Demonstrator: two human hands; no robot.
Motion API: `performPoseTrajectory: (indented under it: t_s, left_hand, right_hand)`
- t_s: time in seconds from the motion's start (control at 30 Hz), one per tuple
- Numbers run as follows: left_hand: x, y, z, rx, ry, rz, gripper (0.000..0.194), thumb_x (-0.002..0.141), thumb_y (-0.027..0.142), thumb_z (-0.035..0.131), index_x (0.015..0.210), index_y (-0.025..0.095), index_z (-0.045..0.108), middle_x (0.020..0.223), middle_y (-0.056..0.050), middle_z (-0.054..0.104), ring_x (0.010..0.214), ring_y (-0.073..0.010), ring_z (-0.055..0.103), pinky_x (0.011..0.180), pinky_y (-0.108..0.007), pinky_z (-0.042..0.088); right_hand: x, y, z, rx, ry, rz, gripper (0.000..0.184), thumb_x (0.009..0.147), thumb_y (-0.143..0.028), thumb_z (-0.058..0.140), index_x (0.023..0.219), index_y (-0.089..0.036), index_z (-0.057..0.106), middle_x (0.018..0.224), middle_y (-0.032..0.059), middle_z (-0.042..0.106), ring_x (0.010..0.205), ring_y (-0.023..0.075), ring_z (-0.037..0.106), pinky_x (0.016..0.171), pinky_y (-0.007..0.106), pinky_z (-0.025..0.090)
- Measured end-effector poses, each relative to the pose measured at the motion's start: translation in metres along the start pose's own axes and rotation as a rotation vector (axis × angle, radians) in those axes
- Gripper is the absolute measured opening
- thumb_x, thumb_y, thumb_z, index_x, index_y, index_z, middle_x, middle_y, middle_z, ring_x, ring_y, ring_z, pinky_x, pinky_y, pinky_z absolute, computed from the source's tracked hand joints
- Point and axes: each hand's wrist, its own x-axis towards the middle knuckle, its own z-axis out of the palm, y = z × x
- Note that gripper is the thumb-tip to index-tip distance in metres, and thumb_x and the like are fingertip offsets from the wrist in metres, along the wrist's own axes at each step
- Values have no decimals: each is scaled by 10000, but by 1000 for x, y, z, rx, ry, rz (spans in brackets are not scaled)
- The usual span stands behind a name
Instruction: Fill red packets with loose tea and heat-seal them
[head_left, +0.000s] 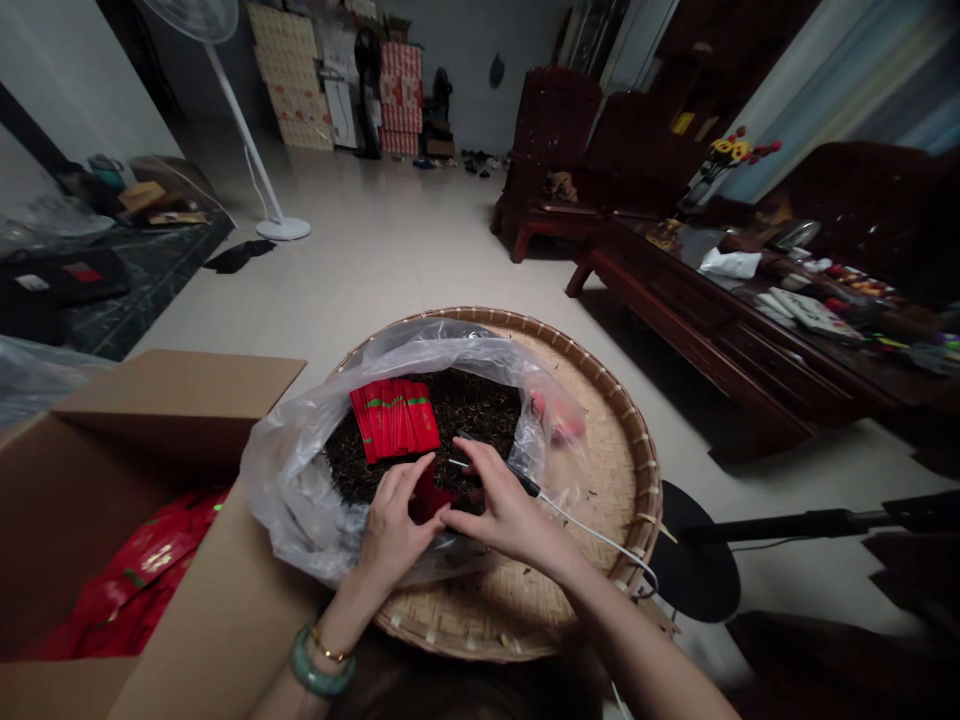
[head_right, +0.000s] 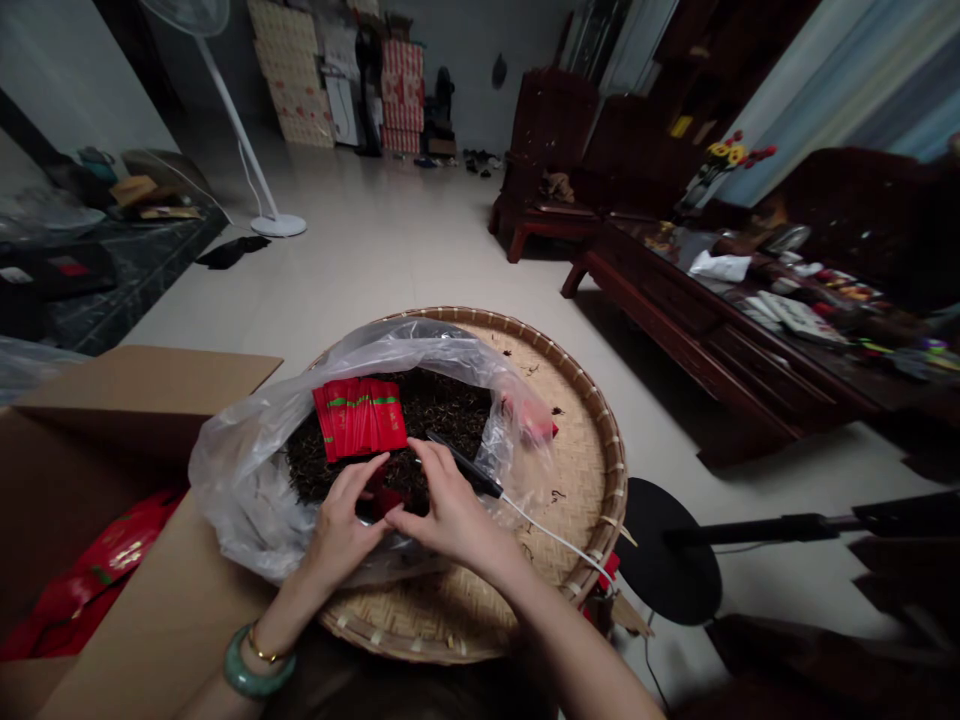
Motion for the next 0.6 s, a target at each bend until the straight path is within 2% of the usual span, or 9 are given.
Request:
performPoseTrajectory:
  t_s: [0.03, 0.13, 0.23, 0.37, 0.5, 0.6]
  left_hand:
    - [0, 0, 0, 11, 5, 11, 520, 805, 257, 596, 1303, 237, 447, 1073, -88, 526, 960, -220, 544, 800, -342, 528]
    - [0, 2, 1, 54, 21, 51, 520, 818, 217, 562, 1321, 262, 437, 1050, -79, 517, 955, -216, 541, 847, -362, 504]
    - [0, 3, 3, 94, 36, 78, 545, 819, 210, 567, 1339, 265, 411, 1040, -77, 515, 962, -223, 533, 855, -370, 487]
    - [0, 3, 3, 134, 35, 59, 569, 815, 218, 590, 1346, 251, 389, 1035, -80, 524, 963, -232, 527, 857, -376, 477]
    - [0, 2, 3, 124, 15, 34, 605, 800, 217, 594, 1358, 226, 360, 1055, -91, 525, 969, -240, 527, 850, -376, 481]
    - [-1, 1, 4, 110, 15, 19, 622, 792, 234, 601, 1360, 209, 351, 1038, -94, 533, 943, -238, 534, 825, -371, 492]
  right_hand:
    - [0, 3, 2, 32, -8, 31, 692, 698, -211, 697, 1339, -219, 437, 1254, 129, 529, 1084, 241, 540, 885, 400, 487]
    - [2, 11, 9, 94, 27, 113, 500, 704, -171, 658, 1193, -229, 573, 1015, 64, 649, 847, 198, 610, 745, 351, 523]
    - [4, 11, 11, 173, 114, 125, 406, 712, -129, 606, 1103, -235, 627, 901, 32, 652, 722, 161, 604, 675, 310, 521]
    - [3, 3, 10, 185, 155, 36, 416, 755, -129, 569, 1148, -261, 607, 993, 44, 647, 809, 168, 620, 728, 315, 528]
    - [-2, -7, 7, 19, 29, -55, 482, 807, -142, 553, 1275, -248, 514, 1185, 83, 614, 1027, 214, 586, 913, 405, 474]
    - [-4, -13, 4, -115, -18, -76, 509, 829, -151, 539, 1325, -240, 462, 1146, 94, 626, 1028, 236, 543, 902, 434, 465]
